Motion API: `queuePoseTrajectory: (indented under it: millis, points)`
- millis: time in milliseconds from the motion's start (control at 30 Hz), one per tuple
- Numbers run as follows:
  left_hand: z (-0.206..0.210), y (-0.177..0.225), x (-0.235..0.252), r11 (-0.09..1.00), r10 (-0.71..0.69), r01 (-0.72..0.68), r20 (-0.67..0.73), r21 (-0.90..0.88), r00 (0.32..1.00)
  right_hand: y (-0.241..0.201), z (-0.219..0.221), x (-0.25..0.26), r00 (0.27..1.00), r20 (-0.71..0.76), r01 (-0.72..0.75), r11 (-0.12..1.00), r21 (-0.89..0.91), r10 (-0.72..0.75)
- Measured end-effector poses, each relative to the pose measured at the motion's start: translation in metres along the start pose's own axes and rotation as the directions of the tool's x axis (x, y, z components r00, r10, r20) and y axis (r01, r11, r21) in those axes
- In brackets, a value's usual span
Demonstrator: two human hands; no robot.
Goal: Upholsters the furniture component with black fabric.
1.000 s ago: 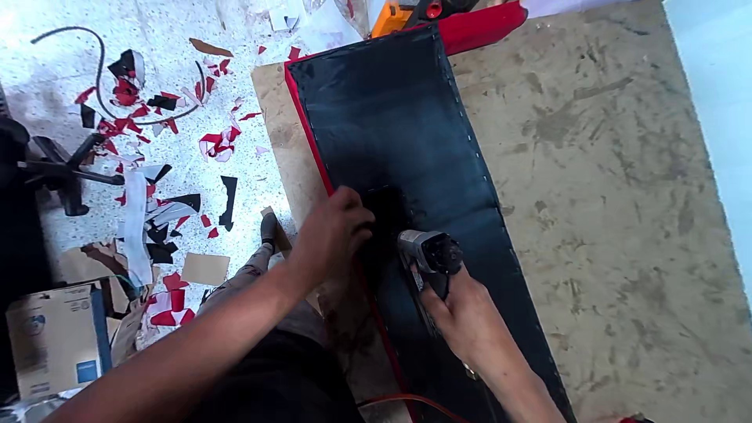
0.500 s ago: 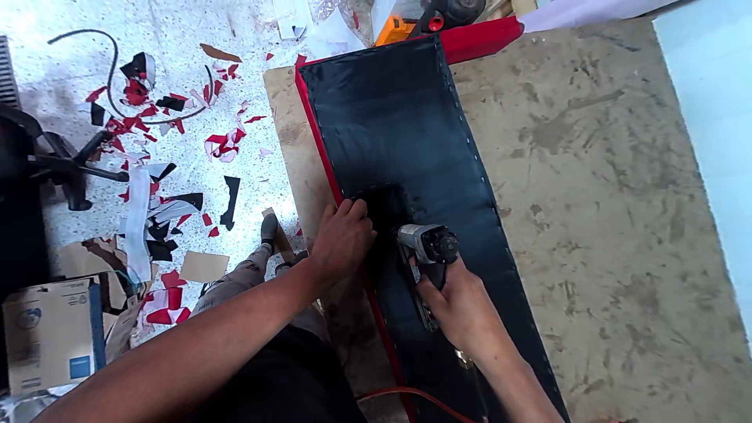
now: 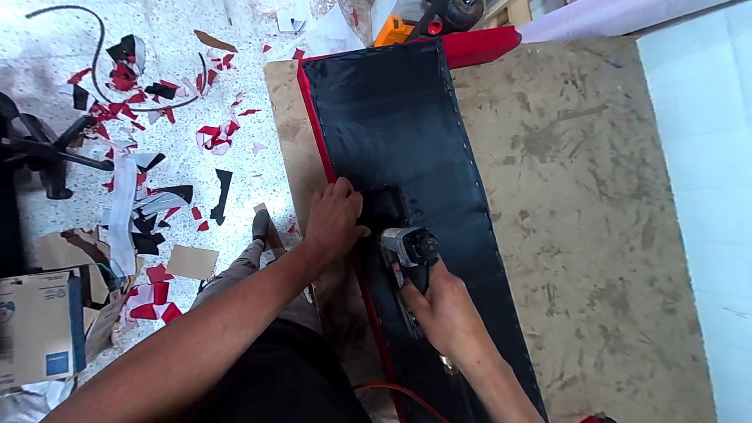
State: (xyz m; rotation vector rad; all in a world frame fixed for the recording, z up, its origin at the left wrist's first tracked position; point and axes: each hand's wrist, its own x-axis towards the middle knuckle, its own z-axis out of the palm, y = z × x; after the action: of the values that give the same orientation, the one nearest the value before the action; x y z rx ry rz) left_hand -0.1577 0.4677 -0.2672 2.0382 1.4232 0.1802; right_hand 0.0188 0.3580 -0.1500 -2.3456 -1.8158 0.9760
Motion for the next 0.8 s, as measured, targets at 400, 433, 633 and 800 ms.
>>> queuePoseTrajectory:
  millis: [400, 433, 633, 800]
  points:
    - [-0.047, -0.054, 0.024, 0.796, 0.574, -0.572, -0.05, -0.199, 0.817, -0.025, 0.021, -0.015, 0.997, -0.024, -0.069, 0.99, 0.119, 0.073]
    - [-0.043, -0.05, 0.028, 0.759, 0.647, -0.64, 0.029, -0.121, 0.762, -0.023, 0.02, -0.019, 0.995, -0.033, -0.085, 0.986, 0.145, 0.091]
    - [-0.033, -0.016, 0.06, 0.608, 0.661, -0.791, 0.506, 0.073, 0.554, 0.007, 0.012, -0.079, 0.932, -0.218, -0.227, 0.935, 0.273, 0.289]
    - [-0.043, 0.007, 0.073, 0.571, 0.611, -0.817, 0.624, 0.079, 0.488, 0.056, 0.036, -0.105, 0.791, -0.501, -0.335, 0.934, 0.125, 0.351]
